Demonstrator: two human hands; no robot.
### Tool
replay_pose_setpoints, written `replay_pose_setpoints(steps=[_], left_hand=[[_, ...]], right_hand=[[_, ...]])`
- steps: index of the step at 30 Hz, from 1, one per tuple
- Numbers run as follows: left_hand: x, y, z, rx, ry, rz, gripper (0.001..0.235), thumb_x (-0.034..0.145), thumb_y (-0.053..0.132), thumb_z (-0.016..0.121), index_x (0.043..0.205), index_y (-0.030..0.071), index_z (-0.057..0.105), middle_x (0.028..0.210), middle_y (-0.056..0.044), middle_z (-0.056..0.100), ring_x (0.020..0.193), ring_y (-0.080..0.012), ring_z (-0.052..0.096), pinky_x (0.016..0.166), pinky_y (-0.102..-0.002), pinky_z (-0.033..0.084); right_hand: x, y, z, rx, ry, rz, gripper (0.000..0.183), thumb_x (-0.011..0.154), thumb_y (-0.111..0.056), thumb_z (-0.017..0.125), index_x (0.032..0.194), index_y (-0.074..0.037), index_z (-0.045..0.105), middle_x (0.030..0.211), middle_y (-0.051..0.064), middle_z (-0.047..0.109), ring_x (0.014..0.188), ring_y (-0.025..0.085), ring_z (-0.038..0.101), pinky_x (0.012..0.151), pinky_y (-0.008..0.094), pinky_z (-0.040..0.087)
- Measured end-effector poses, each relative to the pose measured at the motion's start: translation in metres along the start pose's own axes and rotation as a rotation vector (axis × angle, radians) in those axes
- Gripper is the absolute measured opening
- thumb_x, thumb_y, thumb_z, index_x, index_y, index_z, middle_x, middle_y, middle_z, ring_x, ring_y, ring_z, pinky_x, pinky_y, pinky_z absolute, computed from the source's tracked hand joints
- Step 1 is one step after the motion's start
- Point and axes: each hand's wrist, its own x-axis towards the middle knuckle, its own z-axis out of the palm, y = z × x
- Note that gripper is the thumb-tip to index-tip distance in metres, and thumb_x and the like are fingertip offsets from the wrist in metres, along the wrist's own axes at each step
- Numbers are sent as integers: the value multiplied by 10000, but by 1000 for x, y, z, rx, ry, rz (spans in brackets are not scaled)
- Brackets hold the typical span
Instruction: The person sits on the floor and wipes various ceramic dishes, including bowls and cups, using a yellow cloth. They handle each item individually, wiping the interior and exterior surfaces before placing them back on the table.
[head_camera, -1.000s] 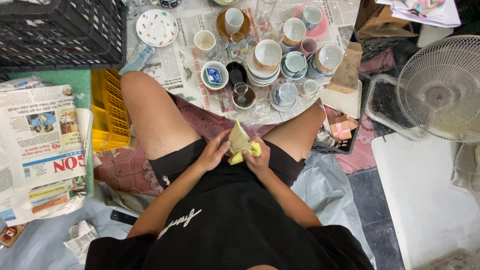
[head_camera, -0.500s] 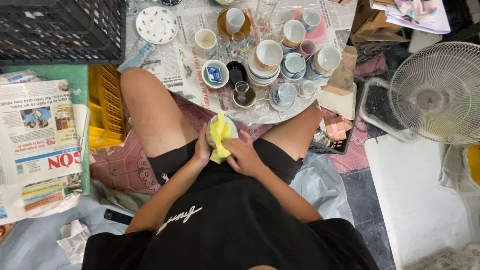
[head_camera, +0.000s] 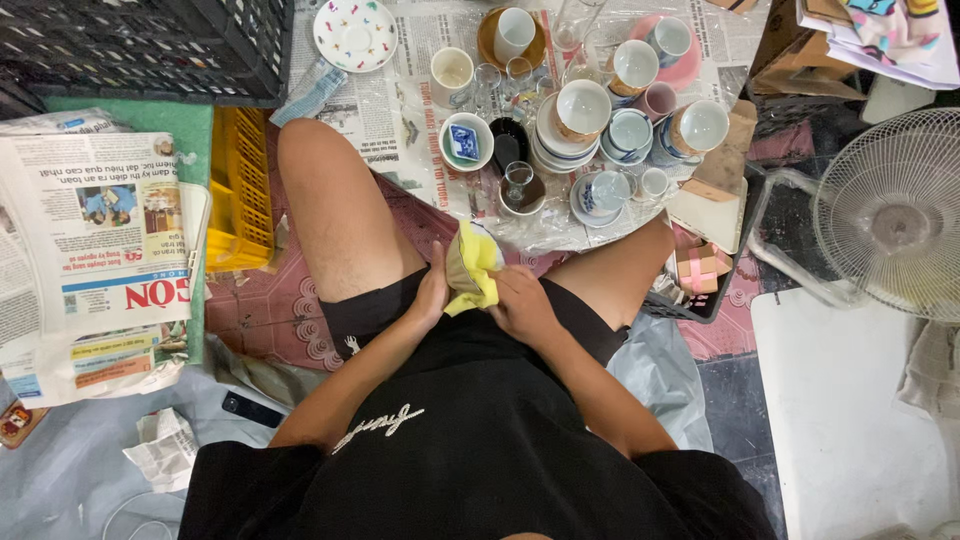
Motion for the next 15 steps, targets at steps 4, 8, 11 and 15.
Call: replay_pose_setpoints(steps=[4, 8, 11, 15], left_hand=[[11, -18, -19, -228, -128, 56, 717, 1062, 592, 314, 1438, 14, 512, 1337, -135, 639, 1221, -216, 633, 1066, -349, 503], [-1, -17, -15, -27, -127, 253, 672, 1125, 537, 331, 1440, -39, 471, 1328, -169, 622, 1204, -252, 621, 1055, -394, 492], [-30, 10, 7, 312, -188, 423, 674, 1111, 502, 360, 1516, -32, 431, 1390, -147, 598, 1254, -210, 595, 1089, -353, 467], [-54, 47, 41, 517, -198, 551, 642, 1089, 377, 502, 1557, -43, 373, 1473, -157, 548, 1346, -224, 541, 1151, -351, 415]], right_hand=[[7, -11, 2, 33, 56, 42, 398, 798, -70, 805, 1159, -20, 644, 1127, 131, 670, 1051, 342, 650, 984, 455, 509], [9, -13, 2, 59, 75, 43, 334, 777, -76, 787, 1073, -7, 649, 1029, 166, 645, 978, 401, 635, 921, 466, 508], [9, -17, 1, 104, 172, 49, 263, 842, -102, 780, 1046, -3, 647, 1021, 170, 650, 938, 395, 635, 889, 463, 500], [6, -17, -3, 149, 168, 136, 230, 871, -112, 786, 1025, -6, 653, 975, 153, 651, 889, 379, 629, 838, 459, 499]])
